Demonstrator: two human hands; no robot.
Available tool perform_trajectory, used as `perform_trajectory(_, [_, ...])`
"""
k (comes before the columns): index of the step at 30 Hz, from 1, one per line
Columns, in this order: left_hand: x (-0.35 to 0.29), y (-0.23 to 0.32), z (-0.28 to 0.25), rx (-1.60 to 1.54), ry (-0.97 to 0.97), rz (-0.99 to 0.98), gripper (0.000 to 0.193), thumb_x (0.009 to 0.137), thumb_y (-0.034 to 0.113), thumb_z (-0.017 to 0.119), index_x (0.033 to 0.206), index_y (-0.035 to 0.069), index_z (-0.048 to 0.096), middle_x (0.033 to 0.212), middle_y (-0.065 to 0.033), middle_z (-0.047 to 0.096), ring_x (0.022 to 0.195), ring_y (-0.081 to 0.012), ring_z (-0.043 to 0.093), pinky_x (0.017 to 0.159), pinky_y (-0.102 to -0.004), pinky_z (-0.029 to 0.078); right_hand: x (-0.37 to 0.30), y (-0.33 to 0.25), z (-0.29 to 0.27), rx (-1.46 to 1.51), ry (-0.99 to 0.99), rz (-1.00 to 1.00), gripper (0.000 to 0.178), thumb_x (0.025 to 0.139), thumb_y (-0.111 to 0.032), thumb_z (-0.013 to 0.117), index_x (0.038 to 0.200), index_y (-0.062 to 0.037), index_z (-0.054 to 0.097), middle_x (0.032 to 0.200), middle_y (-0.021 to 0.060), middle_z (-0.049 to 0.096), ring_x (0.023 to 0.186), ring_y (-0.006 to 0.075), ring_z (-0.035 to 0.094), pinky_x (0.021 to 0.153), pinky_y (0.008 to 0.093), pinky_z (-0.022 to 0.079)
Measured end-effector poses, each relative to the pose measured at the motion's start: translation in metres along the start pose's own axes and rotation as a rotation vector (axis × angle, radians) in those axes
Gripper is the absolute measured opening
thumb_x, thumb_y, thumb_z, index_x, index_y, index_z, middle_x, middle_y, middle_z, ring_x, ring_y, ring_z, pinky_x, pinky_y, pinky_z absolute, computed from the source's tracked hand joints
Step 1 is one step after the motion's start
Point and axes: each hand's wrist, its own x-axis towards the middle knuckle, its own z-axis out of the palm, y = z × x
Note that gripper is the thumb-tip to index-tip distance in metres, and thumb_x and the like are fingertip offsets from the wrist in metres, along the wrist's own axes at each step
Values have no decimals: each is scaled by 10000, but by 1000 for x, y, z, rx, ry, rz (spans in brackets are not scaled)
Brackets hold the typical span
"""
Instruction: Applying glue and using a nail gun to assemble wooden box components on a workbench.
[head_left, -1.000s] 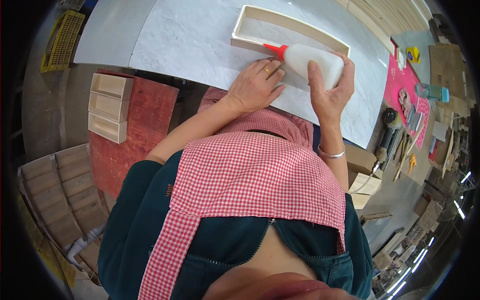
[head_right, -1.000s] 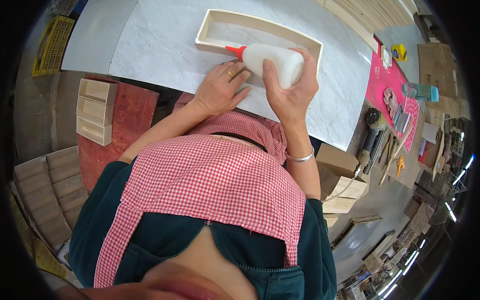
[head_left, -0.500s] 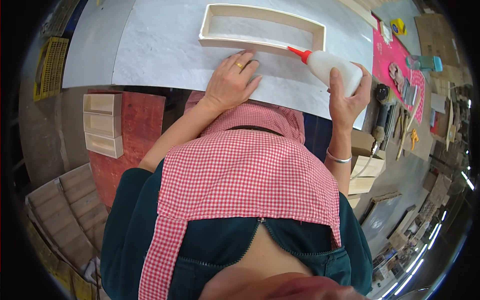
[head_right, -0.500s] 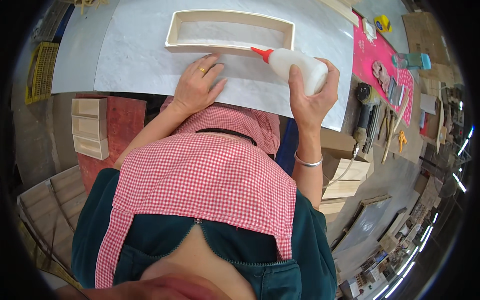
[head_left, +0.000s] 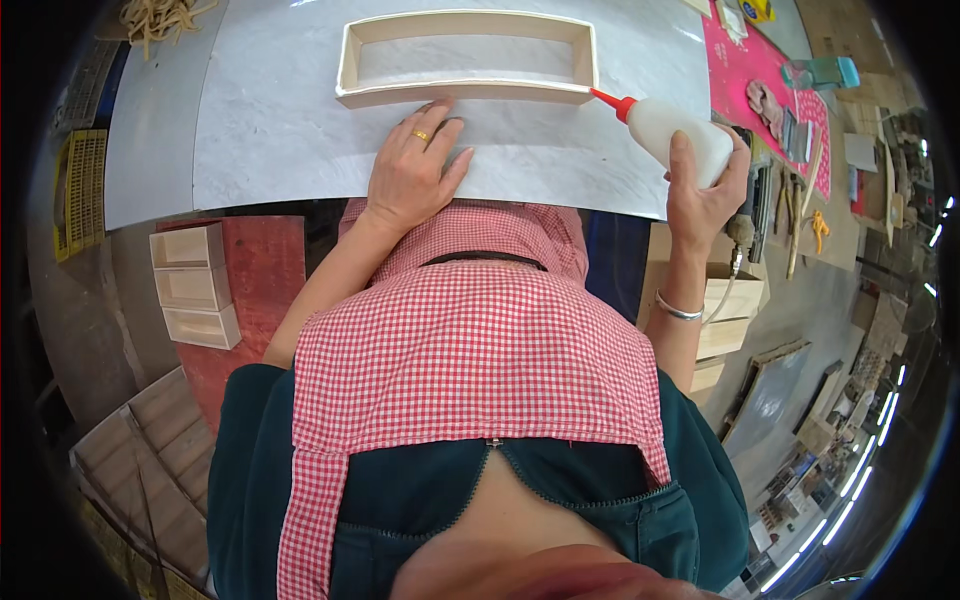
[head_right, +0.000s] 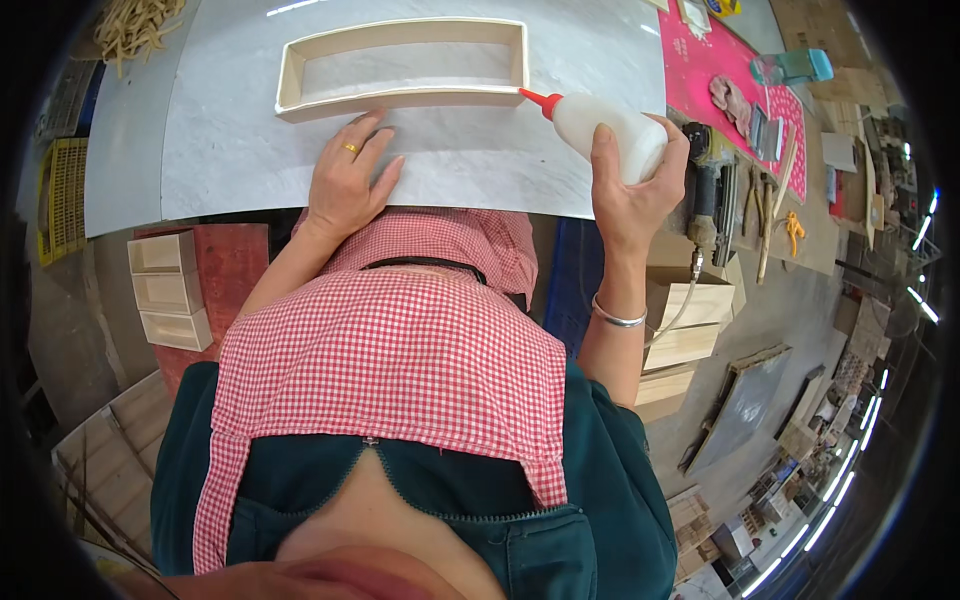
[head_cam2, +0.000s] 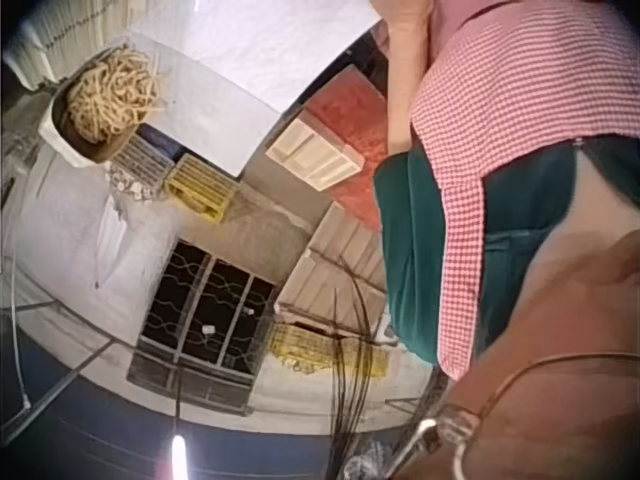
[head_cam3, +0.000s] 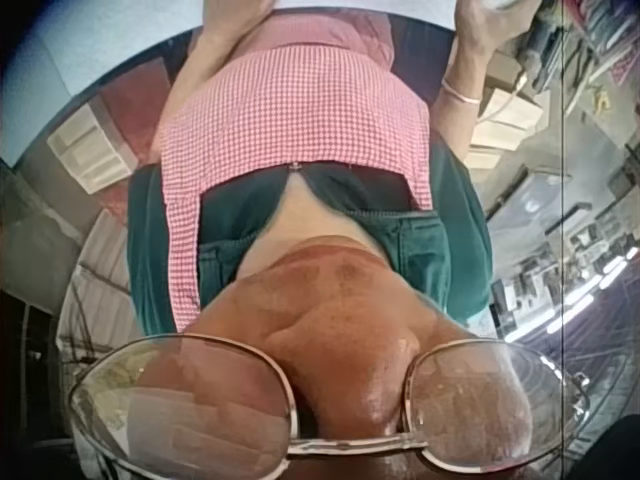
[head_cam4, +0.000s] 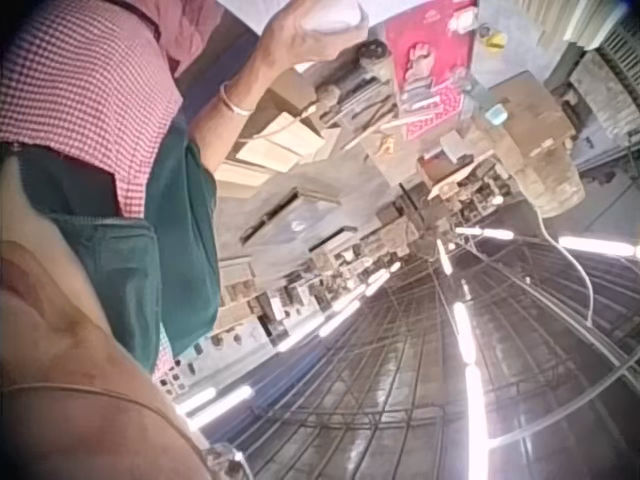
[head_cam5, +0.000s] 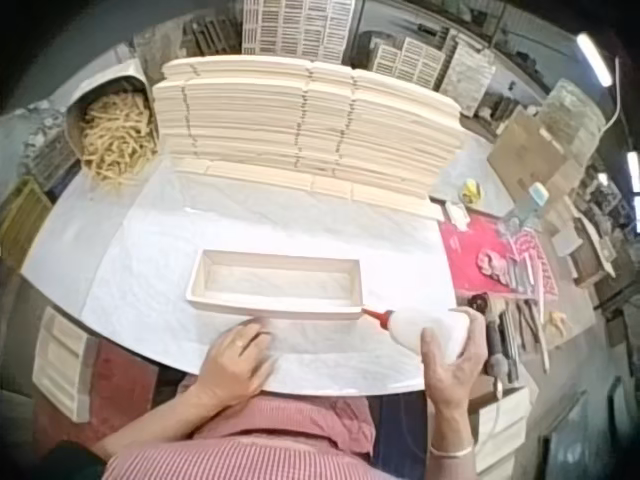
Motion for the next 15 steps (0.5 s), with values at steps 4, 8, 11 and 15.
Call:
perform_trajectory(4, [-1,2,-1,3,4,-1,348,865,163,734,1170,10,668,1342,-137,627,1167,-307,622,994,-375,508,0,4,-3,7,6,21,431,857,-191,794,1186,-8,584,1012,139,648,845,229,616,759,335,530])
perform_trajectory(8, [1,0,0,9,-20,-9,333,867,182,730,1154,28,661,1347,-131,619,1180,-310,615,1009,-385,498,8,19,2,-13,50,-50,415,875,-212,788,1182,-8,595,998,132,648,758,198,614,595,288,547])
perform_trajectory(11, [-2,-1,-2,5,-38,-22,333,866,184,729,1153,31,658,1352,-133,614,1184,-317,612,1013,-393,495,6,23,6,41,77,-5,415,881,-214,780,1187,-6,590,1008,132,645,769,199,611,606,290,544])
perform_trajectory(15, [4,-2,0,-26,-35,-38,353,857,161,734,1169,17,653,1362,-154,606,1184,-342,608,1010,-412,496,29,34,7,219,168,131,431,882,-203,764,1206,-1,564,1051,141,636,887,234,602,803,344,520])
